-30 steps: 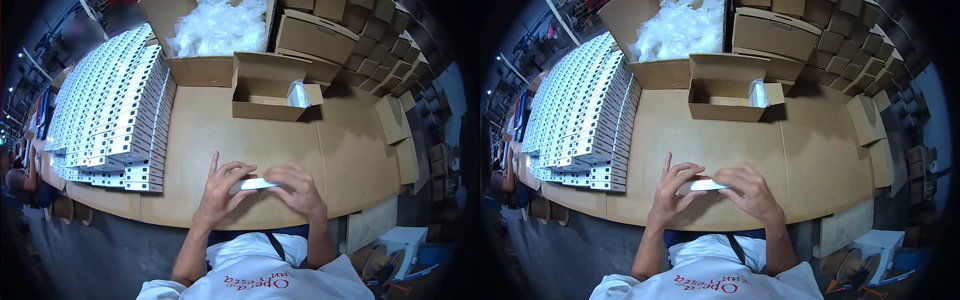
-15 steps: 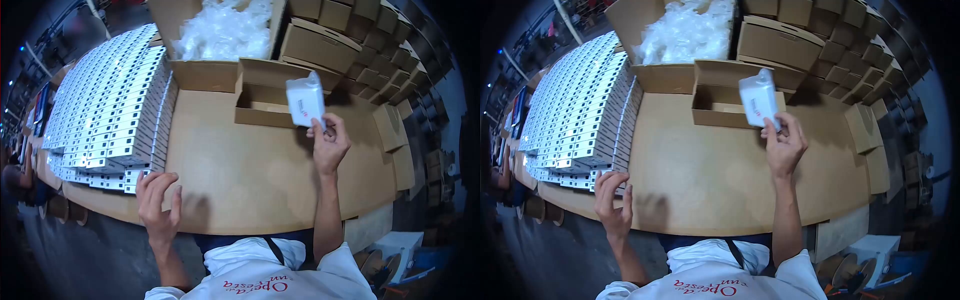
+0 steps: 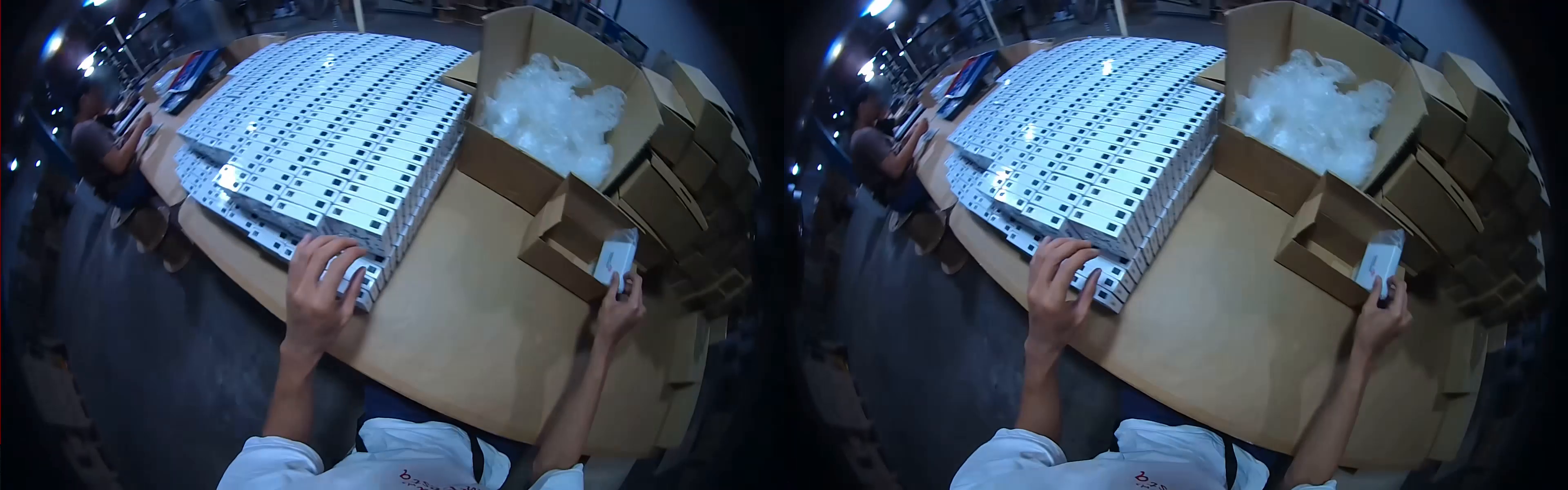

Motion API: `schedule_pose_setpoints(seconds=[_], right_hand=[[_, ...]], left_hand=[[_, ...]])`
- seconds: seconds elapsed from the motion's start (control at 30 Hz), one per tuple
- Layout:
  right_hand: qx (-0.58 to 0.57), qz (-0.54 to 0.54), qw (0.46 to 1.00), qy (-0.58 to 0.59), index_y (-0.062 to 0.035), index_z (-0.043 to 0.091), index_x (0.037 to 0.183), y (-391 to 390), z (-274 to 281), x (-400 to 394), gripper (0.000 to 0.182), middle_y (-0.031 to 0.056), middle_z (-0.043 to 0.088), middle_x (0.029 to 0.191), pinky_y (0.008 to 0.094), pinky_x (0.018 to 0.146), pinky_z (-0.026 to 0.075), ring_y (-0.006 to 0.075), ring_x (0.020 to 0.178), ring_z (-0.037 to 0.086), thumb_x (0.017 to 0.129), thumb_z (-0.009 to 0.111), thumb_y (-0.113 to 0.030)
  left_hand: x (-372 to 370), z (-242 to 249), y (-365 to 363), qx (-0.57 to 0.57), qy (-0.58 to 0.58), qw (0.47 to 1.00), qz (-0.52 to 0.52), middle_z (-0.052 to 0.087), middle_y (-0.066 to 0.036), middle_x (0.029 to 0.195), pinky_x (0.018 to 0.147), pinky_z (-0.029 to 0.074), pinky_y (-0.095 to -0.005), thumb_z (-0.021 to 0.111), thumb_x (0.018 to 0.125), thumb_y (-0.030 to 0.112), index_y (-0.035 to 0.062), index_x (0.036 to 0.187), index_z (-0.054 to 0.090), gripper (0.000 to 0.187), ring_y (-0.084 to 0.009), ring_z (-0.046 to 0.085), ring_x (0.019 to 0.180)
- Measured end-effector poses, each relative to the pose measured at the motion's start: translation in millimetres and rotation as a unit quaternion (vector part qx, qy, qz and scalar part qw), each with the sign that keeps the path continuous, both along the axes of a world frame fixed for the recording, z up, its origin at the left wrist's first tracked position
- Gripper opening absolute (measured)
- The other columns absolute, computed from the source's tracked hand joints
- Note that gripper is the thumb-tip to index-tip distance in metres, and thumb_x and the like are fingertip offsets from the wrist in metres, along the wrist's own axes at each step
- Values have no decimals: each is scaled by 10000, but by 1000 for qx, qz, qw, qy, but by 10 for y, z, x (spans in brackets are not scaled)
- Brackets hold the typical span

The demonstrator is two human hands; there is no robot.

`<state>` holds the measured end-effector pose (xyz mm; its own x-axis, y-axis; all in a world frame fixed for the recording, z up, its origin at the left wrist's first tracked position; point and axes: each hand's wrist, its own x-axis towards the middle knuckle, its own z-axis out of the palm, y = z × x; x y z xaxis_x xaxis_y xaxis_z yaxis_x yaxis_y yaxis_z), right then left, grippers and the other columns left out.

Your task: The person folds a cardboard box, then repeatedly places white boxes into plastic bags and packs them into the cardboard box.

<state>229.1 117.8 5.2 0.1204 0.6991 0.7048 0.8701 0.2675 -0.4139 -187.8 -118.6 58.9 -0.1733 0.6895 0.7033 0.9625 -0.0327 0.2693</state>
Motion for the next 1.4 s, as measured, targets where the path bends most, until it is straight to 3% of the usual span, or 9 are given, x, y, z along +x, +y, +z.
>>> schedule_pose_setpoints(seconds=[0.57, 0.67, 0.7, 0.83, 0.97, 1.17, 1.23, 1.33, 1.4], right_hand=[[-72, -51, 993, -82, 49, 671, 857, 370, -421, 78, 136, 178, 628, 876, 494, 730, 498, 381, 797, 636, 860, 749, -62], [-36, -32, 997, -61, 58, 688, 901, 335, -458, 114, 136, 189, 640, 981, 481, 753, 510, 379, 873, 648, 893, 717, -75], [-115, -44, 991, -45, 25, 738, 1036, 311, -465, 172, 225, 208, 614, 1256, 462, 907, 514, 380, 1099, 624, 959, 662, -172], [-192, -68, 969, -141, -132, 662, 1370, -39, -386, 61, 443, 228, 388, 1576, 515, 1179, 325, 420, 1441, 378, 1035, 539, -393], [-112, -90, 979, -143, -193, 461, 1542, -372, -323, -134, 543, 227, 371, 1584, 587, 1180, 290, 451, 1471, 313, 1037, 543, -376], [-140, 117, 983, 5, -68, 489, 1495, -1071, 228, -623, 562, 197, 460, 1499, 507, 1154, 372, 402, 1375, 458, 975, 660, -195], [-257, 260, 916, 167, -38, 457, 1507, -1392, 385, -860, 559, 190, 489, 1470, 460, 1113, 434, 350, 1327, 522, 992, 632, -169], [-518, 450, 571, 451, -46, 347, 1569, -1625, 489, -1012, 641, 147, 487, 1443, 387, 1000, 532, 238, 1235, 587, 1021, 630, -222], [-521, 491, 413, 562, -53, 290, 1594, -1681, 388, -1136, 646, 143, 477, 1448, 387, 968, 550, 213, 1185, 610, 1052, 589, -235]], left_hand=[[-119, -194, 250, 17, 15, 999, -26, 654, -105, 1183, 955, 528, -414, 761, 765, -71, 48, 1214, 678, 472, -303, 636, 1116], [-151, -206, 286, 5, 29, 999, -31, 647, -110, 1220, 935, 539, -405, 758, 771, -72, 35, 1229, 675, 477, -302, 634, 1121], [-153, -179, 294, -1, 38, 999, -33, 662, -106, 1207, 914, 548, -398, 749, 786, -69, 28, 1235, 677, 465, -297, 636, 1090], [-183, -163, 330, -8, 43, 997, -56, 692, -83, 1123, 918, 543, -416, 732, 804, -53, 25, 1218, 681, 424, -291, 626, 1046], [-94, -44, 260, -15, 65, 996, -51, 666, -90, 1098, 938, 523, -464, 736, 784, -62, 20, 1168, 687, 395, -305, 636, 1052], [-12, -9, 82, -38, 35, 995, -83, 627, -121, 1040, 888, 552, -437, 754, 735, -104, 5, 1087, 698, 372, -318, 655, 997], [133, -26, -15, -16, 39, 994, -102, 626, -124, 1015, 866, 546, -442, 750, 728, -14, -18, 1056, 705, 332, -318, 654, 983], [544, -41, -61, 20, -8, 983, -181, 627, -86, 1032, 977, 520, -547, 787, 775, 46, 53, 1077, 740, 306, -264, 667, 1021], [817, -121, -25, -12, -4, 970, -241, 622, -56, 1064, 1068, 429, -663, 790, 796, 75, 99, 1098, 754, 305, -222, 672, 1037]])
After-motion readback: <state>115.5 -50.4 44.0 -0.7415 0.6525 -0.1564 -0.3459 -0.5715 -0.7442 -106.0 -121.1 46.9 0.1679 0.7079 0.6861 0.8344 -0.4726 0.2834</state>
